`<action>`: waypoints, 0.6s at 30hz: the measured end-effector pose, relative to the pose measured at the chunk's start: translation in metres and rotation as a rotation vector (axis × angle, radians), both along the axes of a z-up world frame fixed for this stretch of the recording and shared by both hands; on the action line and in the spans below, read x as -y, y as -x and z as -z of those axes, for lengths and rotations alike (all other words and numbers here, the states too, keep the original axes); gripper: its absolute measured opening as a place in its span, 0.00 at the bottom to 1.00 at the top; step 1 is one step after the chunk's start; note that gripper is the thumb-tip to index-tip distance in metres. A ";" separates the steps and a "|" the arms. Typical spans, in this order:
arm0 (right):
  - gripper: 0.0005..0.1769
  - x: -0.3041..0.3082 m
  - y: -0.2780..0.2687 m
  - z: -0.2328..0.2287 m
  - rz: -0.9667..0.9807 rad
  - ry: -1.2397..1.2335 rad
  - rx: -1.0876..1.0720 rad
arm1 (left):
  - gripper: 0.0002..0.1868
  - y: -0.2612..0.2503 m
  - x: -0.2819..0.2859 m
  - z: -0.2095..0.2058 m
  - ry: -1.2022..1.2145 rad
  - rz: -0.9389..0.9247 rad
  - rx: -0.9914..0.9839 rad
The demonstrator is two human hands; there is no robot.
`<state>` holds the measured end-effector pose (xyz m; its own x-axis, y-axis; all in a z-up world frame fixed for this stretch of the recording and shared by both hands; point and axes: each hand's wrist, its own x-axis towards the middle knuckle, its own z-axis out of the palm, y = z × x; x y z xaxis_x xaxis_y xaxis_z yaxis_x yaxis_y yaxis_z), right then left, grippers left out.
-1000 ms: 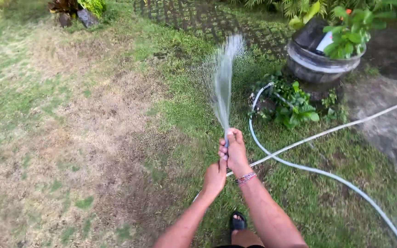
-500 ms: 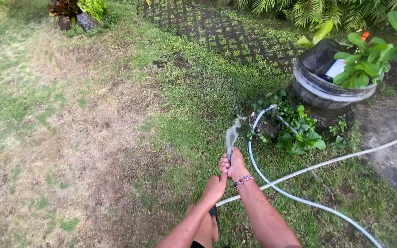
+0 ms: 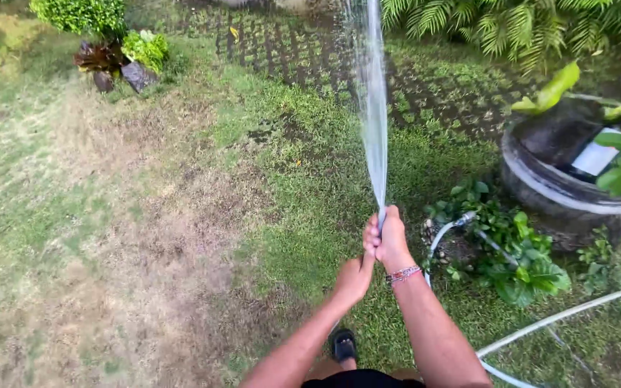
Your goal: The person uses a garden hose to water a patch of dry grass and several potted plants in a backyard. The person moves the hose to cover different areas of the lawn and then waters plants in a paved section.
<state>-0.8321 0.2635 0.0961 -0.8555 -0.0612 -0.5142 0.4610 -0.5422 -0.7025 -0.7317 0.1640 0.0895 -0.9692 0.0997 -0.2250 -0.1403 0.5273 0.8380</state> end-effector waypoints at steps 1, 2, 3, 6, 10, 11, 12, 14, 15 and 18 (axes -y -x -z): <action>0.30 0.001 0.016 -0.005 0.006 0.000 0.003 | 0.36 0.015 0.003 -0.007 0.000 0.006 0.003; 0.29 0.001 0.031 -0.010 0.012 0.008 -0.008 | 0.34 0.029 0.005 -0.014 -0.043 0.023 -0.031; 0.27 0.004 0.045 -0.014 0.015 0.020 -0.013 | 0.32 0.041 0.009 -0.020 -0.083 0.037 -0.060; 0.26 0.008 0.082 -0.020 0.038 0.042 -0.043 | 0.32 0.086 0.019 -0.008 -0.071 0.038 -0.099; 0.25 0.015 0.140 0.002 0.053 0.041 0.003 | 0.32 0.141 0.024 0.016 -0.078 0.020 -0.093; 0.25 0.015 0.158 0.006 0.062 0.043 0.016 | 0.33 0.157 0.024 0.019 -0.111 0.006 -0.086; 0.24 0.014 0.175 0.010 0.071 0.045 0.029 | 0.33 0.173 0.024 0.024 -0.144 -0.009 -0.079; 0.24 0.012 0.214 0.016 0.062 0.041 0.033 | 0.33 0.211 0.018 0.030 -0.171 -0.036 -0.091; 0.24 0.007 0.233 0.020 0.058 0.039 0.038 | 0.33 0.229 0.013 0.035 -0.195 -0.059 -0.102; 0.23 -0.008 0.307 0.024 0.055 0.044 0.019 | 0.32 0.306 -0.009 0.062 -0.270 -0.110 -0.107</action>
